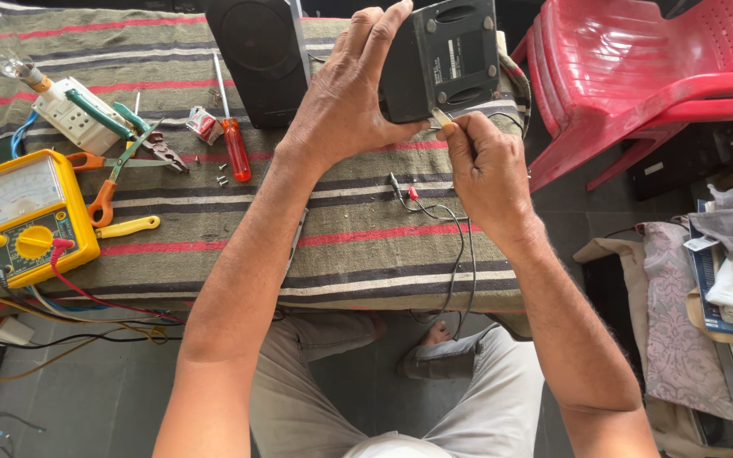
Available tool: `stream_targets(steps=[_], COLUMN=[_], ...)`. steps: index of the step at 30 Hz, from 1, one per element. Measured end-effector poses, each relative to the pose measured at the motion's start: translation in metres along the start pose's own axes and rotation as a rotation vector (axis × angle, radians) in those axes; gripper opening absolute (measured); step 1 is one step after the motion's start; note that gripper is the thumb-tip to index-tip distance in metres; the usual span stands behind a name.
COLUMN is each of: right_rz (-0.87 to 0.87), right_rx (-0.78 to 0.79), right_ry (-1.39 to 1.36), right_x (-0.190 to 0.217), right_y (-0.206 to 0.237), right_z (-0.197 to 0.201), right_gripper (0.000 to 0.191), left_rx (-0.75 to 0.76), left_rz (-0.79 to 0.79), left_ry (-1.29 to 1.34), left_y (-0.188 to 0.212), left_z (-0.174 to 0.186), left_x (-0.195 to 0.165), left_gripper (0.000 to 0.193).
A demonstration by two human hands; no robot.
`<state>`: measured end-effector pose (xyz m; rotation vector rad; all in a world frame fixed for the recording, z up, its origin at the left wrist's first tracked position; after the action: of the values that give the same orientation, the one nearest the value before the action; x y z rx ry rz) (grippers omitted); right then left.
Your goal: The person unscrews the back panel of a black speaker cabinet, removes the panel to expose the internal wiring and speaker driver, then extracts the green amplifier circuit board from the case and probes the board's terminals with multimeter leads while holding it.
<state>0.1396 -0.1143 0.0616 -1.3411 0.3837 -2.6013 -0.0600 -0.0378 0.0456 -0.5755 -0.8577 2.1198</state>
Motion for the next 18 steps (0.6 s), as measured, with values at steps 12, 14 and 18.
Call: stream_targets(steps=[12, 14, 18], right_rz=[0.157, 0.157, 0.144], right_rx=[-0.082, -0.109, -0.158], right_ry=[0.183, 0.283, 0.476], right_x=[0.017, 0.020, 0.025], right_y=[-0.007, -0.006, -0.002], right_z=[-0.002, -0.003, -0.008], right_gripper=[0.017, 0.019, 0.021], left_rx=[-0.015, -0.020, -0.044], left_rz=[0.018, 0.017, 0.015], left_ry=[0.074, 0.078, 0.064], left_y=[-0.007, -0.007, -0.008], left_z=[0.012, 0.014, 0.012], left_x=[0.001, -0.001, -0.004], left_gripper=[0.124, 0.123, 0.122])
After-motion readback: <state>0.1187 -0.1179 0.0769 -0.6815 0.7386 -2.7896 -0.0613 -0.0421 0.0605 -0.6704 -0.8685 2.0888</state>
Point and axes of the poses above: each hand's wrist, its own y-axis away from the middle knuckle, its own z-axis out of the back of the hand, x = y × z, the point moved 3 cm from there along -y, towards the middle knuckle, and after that the axes turned 10 degrees about -z, right-handed, at the moved point
